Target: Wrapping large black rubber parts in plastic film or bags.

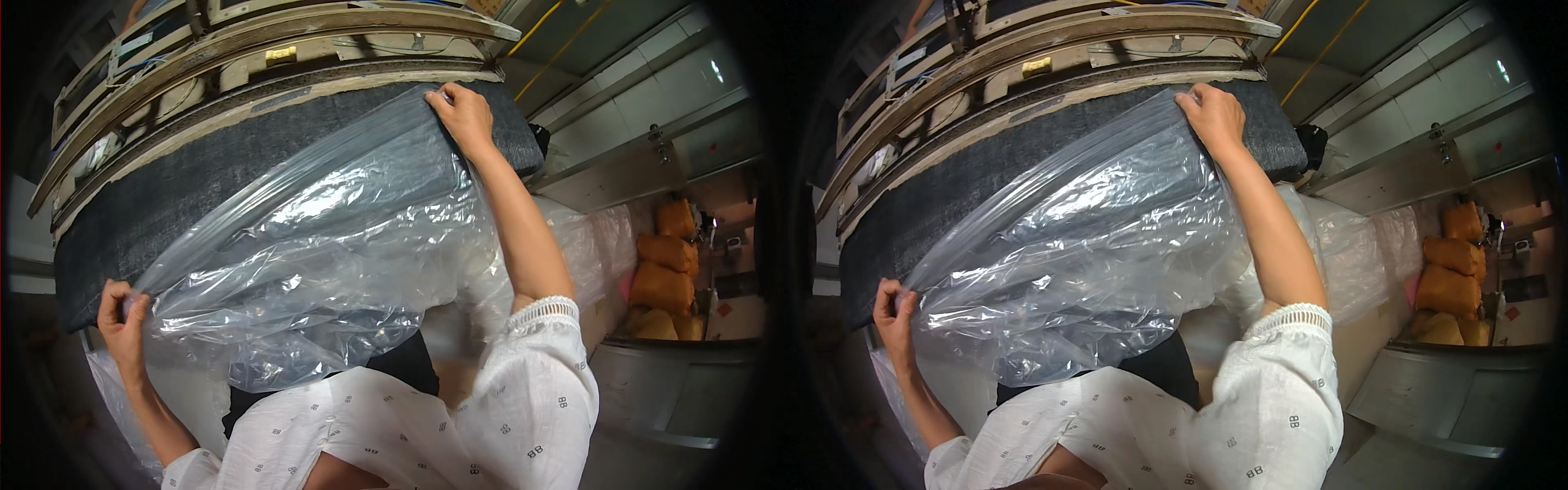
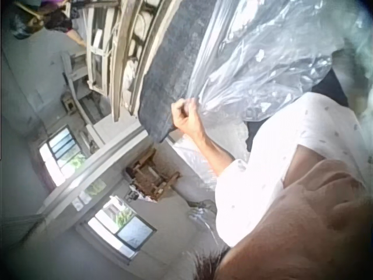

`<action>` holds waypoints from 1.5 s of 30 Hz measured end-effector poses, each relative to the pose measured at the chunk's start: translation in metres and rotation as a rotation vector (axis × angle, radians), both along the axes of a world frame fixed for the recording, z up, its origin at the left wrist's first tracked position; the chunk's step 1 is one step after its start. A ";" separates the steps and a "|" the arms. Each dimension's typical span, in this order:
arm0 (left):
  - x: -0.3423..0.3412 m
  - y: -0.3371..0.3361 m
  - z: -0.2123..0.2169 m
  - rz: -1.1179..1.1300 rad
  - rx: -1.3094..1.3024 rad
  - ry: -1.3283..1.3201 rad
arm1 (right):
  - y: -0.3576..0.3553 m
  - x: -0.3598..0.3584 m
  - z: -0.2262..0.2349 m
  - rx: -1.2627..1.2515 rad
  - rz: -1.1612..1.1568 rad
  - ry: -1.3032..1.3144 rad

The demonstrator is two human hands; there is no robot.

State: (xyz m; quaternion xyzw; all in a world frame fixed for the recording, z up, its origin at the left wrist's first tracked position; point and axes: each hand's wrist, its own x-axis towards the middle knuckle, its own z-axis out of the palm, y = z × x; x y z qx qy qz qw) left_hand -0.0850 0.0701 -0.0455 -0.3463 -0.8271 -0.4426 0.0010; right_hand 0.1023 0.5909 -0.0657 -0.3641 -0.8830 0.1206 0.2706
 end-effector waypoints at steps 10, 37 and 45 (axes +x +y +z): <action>0.083 -0.057 -0.032 0.117 -0.095 -0.052 | -0.040 -0.020 0.004 -0.150 0.050 -0.075; -0.221 0.044 -0.062 0.379 0.311 0.034 | -0.017 -0.102 -0.033 -0.152 0.096 0.707; -0.219 0.062 -0.046 0.503 0.108 0.098 | -0.014 -0.110 -0.026 -0.043 -0.077 0.490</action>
